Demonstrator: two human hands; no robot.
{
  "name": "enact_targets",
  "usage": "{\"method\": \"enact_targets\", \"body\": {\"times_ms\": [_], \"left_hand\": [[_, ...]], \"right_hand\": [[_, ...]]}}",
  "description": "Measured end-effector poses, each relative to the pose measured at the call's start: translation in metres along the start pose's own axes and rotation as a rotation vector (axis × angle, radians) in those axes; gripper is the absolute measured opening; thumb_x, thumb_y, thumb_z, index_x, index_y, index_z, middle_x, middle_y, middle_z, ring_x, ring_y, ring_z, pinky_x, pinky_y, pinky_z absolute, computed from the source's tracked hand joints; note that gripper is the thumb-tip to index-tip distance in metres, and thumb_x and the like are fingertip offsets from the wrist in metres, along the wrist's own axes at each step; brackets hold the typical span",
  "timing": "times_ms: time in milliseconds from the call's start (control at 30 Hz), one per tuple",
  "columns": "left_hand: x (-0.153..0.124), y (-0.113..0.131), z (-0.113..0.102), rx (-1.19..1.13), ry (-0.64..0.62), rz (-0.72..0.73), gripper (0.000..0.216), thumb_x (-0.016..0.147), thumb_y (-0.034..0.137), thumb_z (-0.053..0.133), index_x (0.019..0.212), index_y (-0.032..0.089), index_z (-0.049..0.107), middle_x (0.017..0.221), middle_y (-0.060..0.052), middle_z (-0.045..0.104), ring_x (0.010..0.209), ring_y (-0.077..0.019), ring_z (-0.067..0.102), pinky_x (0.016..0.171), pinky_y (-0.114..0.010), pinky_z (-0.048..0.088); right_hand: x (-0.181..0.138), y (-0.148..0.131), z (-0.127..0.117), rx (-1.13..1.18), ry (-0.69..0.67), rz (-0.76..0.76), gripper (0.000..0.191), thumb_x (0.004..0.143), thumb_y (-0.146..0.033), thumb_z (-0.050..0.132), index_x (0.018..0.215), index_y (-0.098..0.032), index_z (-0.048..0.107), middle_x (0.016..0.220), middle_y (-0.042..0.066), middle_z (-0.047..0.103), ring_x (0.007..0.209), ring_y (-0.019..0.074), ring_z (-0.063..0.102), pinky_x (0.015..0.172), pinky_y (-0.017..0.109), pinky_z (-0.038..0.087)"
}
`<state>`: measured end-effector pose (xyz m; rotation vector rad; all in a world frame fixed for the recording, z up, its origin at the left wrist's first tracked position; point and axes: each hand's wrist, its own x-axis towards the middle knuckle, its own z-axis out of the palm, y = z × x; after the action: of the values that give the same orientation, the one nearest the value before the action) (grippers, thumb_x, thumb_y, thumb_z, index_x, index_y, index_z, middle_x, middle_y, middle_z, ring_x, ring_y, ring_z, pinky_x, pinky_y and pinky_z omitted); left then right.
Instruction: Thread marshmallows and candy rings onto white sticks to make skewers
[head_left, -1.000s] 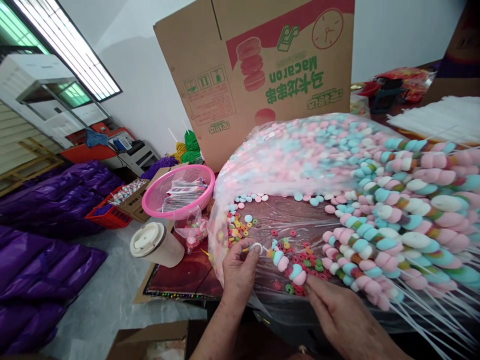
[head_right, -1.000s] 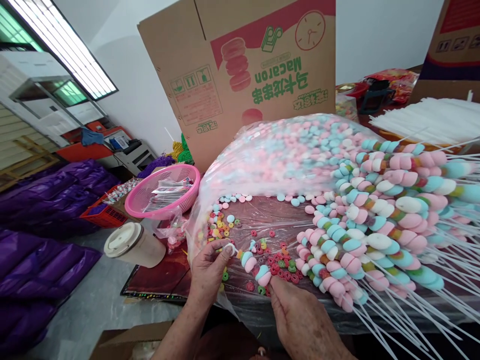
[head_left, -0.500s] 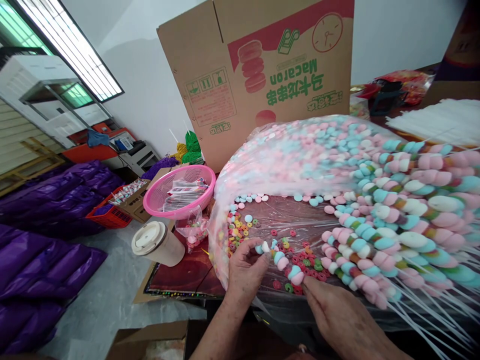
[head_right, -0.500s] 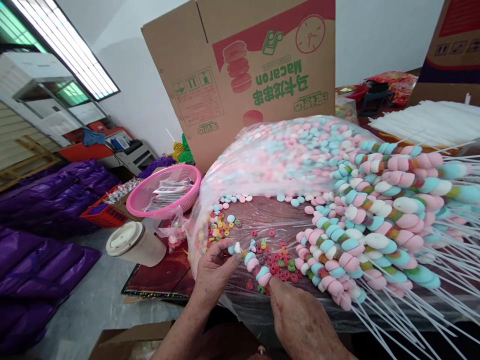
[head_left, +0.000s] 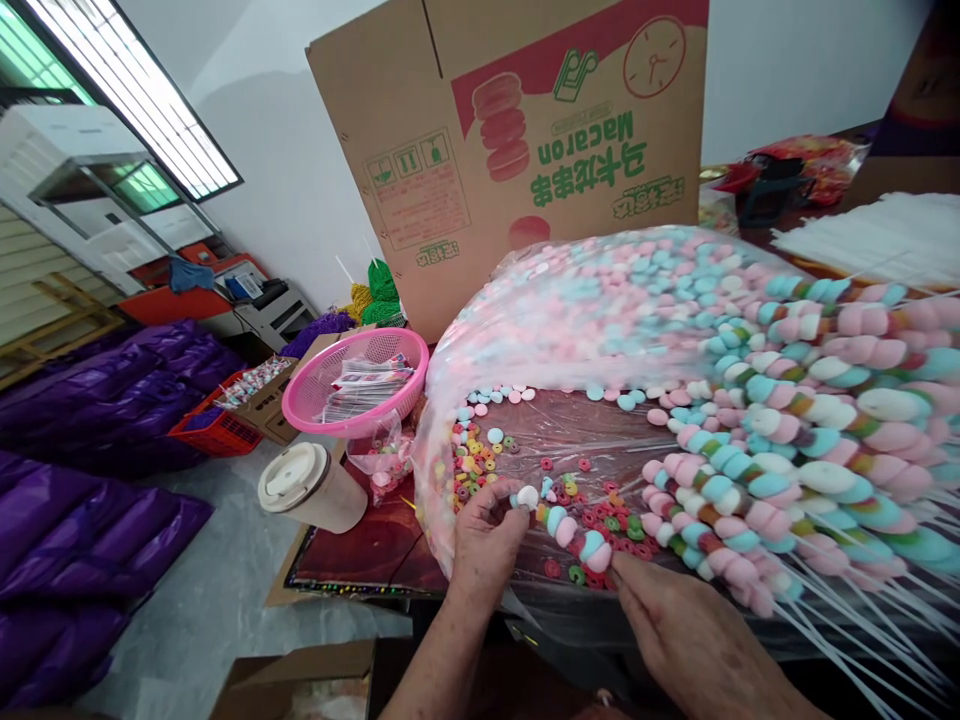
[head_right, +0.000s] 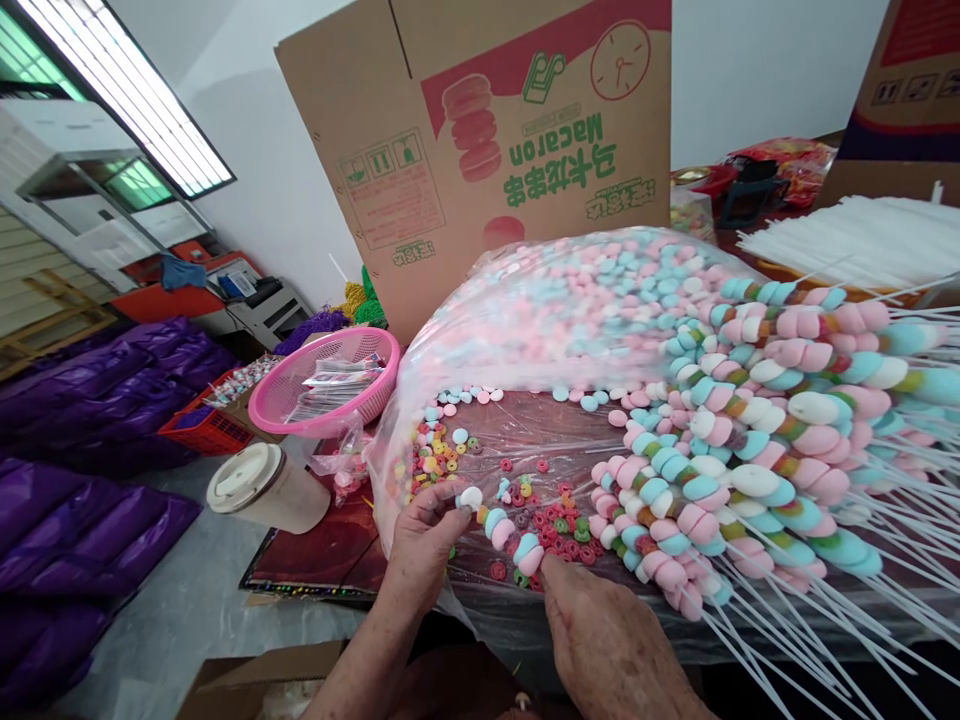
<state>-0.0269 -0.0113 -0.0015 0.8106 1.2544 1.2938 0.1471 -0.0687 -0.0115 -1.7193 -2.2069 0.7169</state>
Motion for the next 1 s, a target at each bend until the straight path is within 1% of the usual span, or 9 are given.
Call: {"method": "enact_targets", "body": {"times_ms": [100,200,267,367,500,600,733,867,1000], "left_hand": [[-0.0003,-0.0029,-0.0009,0.064,-0.009,0.016,0.021,0.057,0.019,0.069,0.077,0.014,0.066,0.068,-0.001,0.065,0.06,-0.0104,0.057,0.058,-0.02,0.046],[-0.0001,-0.0053,-0.002,0.136,0.029,0.037,0.022,0.056,0.016,0.068,0.077,0.014,0.066,0.064,0.0,0.065,0.058,-0.0108,0.057,0.055,-0.019,0.045],[0.0003,-0.0058,-0.002,0.154,0.052,0.036,0.022,0.055,0.015,0.067,0.077,0.014,0.066,0.063,0.0,0.065,0.057,-0.0108,0.057,0.054,-0.019,0.044],[0.0009,-0.0051,-0.0013,0.107,0.043,0.018,0.02,0.055,0.015,0.067,0.075,0.015,0.065,0.063,0.001,0.065,0.057,-0.0102,0.057,0.056,-0.02,0.046],[0.0009,-0.0039,-0.0007,0.021,0.032,0.009,0.018,0.055,0.016,0.067,0.073,0.014,0.064,0.067,0.0,0.064,0.06,-0.0116,0.057,0.06,-0.024,0.049],[0.0003,-0.004,-0.0012,0.065,0.028,0.015,0.019,0.056,0.015,0.066,0.075,0.014,0.065,0.067,0.0,0.064,0.06,-0.0111,0.057,0.06,-0.022,0.049],[-0.0001,-0.0019,-0.0034,0.162,0.002,0.024,0.019,0.058,0.013,0.064,0.077,0.015,0.066,0.064,0.001,0.065,0.057,-0.0101,0.057,0.055,-0.019,0.045],[-0.0005,0.0015,-0.0071,0.293,-0.041,0.124,0.02,0.058,0.009,0.059,0.074,0.016,0.069,0.066,0.0,0.067,0.057,-0.0117,0.058,0.055,-0.02,0.046],[-0.0029,-0.0018,-0.0068,0.394,-0.088,0.298,0.026,0.058,0.005,0.056,0.073,0.019,0.071,0.08,-0.003,0.071,0.076,-0.0172,0.063,0.073,-0.026,0.049]], "right_hand": [[0.0009,-0.0065,-0.0035,-0.036,-0.021,0.057,0.03,0.085,-0.014,0.027,0.082,-0.02,0.056,0.071,0.005,0.068,0.067,0.0182,0.063,0.055,0.025,0.035],[0.0014,-0.0105,-0.0047,-0.076,-0.031,0.097,0.029,0.083,-0.012,0.028,0.081,-0.02,0.056,0.07,0.005,0.068,0.066,0.0191,0.063,0.054,0.026,0.035],[0.0008,-0.0096,-0.0039,-0.067,-0.02,0.077,0.029,0.083,-0.012,0.028,0.081,-0.02,0.057,0.07,0.005,0.068,0.067,0.0186,0.063,0.054,0.025,0.035],[-0.0014,-0.0049,-0.0019,-0.009,-0.003,0.013,0.03,0.084,-0.014,0.028,0.083,-0.021,0.057,0.072,0.005,0.068,0.066,0.0171,0.063,0.053,0.024,0.035],[-0.0031,-0.0017,-0.0018,0.001,-0.004,0.025,0.03,0.084,-0.015,0.028,0.08,-0.021,0.057,0.069,0.004,0.067,0.062,0.017,0.062,0.051,0.024,0.033],[-0.0021,-0.0041,-0.0027,0.02,-0.006,0.017,0.028,0.084,-0.015,0.03,0.08,-0.021,0.058,0.067,0.004,0.067,0.062,0.0165,0.061,0.052,0.023,0.033],[-0.0005,-0.0056,-0.0038,0.032,-0.008,0.001,0.027,0.083,-0.014,0.032,0.079,-0.021,0.058,0.068,0.004,0.067,0.064,0.0154,0.062,0.052,0.022,0.034],[-0.0007,-0.0037,-0.0057,-0.007,-0.038,-0.015,0.028,0.082,-0.013,0.032,0.08,-0.022,0.058,0.069,0.003,0.067,0.062,0.016,0.061,0.051,0.023,0.031],[0.0004,-0.0054,-0.002,-0.064,-0.038,0.003,0.028,0.083,-0.014,0.031,0.08,-0.022,0.058,0.069,0.003,0.067,0.06,0.0177,0.062,0.048,0.025,0.028]]}}
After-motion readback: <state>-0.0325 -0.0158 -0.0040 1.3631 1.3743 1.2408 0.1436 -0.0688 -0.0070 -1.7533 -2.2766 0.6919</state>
